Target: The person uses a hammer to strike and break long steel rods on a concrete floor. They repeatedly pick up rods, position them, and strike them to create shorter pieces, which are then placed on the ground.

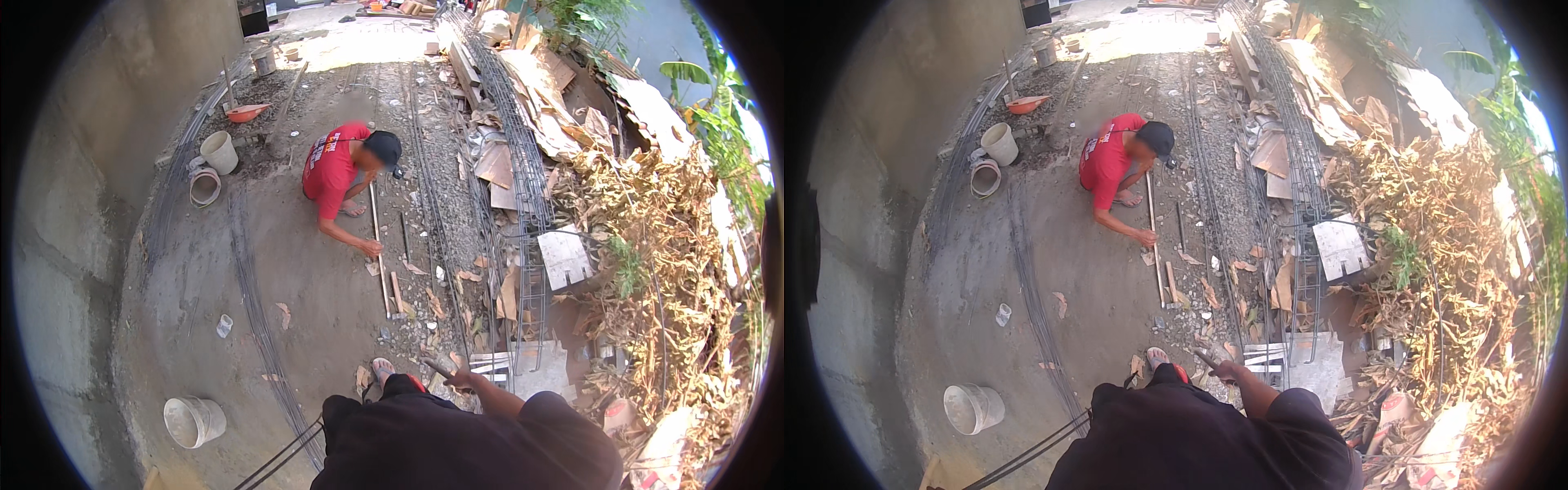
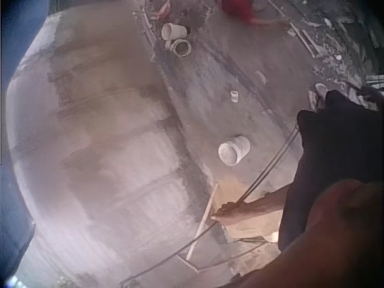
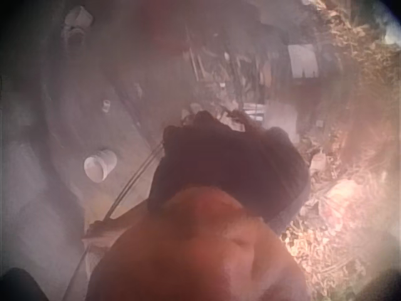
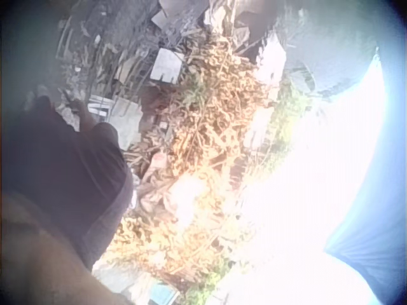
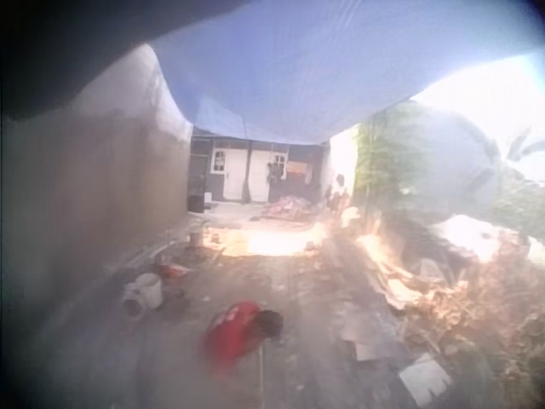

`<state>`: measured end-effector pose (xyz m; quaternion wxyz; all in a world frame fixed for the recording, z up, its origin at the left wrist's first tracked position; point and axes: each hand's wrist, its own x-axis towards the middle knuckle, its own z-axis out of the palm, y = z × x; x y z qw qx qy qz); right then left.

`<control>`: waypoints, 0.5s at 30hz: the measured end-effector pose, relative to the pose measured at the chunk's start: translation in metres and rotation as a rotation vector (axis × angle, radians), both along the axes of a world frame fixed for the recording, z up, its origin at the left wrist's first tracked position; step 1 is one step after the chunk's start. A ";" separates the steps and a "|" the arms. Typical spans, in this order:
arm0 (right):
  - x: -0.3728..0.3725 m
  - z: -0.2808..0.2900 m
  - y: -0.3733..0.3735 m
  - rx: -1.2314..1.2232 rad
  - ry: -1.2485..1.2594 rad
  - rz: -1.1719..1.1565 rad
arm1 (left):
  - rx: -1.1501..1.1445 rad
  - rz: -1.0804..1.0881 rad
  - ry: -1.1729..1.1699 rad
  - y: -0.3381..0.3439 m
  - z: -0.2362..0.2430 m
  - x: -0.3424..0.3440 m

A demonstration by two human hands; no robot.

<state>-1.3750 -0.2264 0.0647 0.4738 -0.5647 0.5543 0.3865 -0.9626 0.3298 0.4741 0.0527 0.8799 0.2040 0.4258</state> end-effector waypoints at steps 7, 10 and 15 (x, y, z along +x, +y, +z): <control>0.088 0.016 -0.113 -0.265 -0.242 -0.183 | -0.671 -0.158 -0.412 -0.074 0.053 -0.001; 0.096 0.018 -0.121 -0.298 -0.329 -0.185 | -0.994 -0.387 -0.621 -0.096 0.068 0.009; 0.079 -0.004 -0.081 -0.178 -0.151 -0.282 | -1.082 -0.413 -0.722 -0.105 0.058 0.045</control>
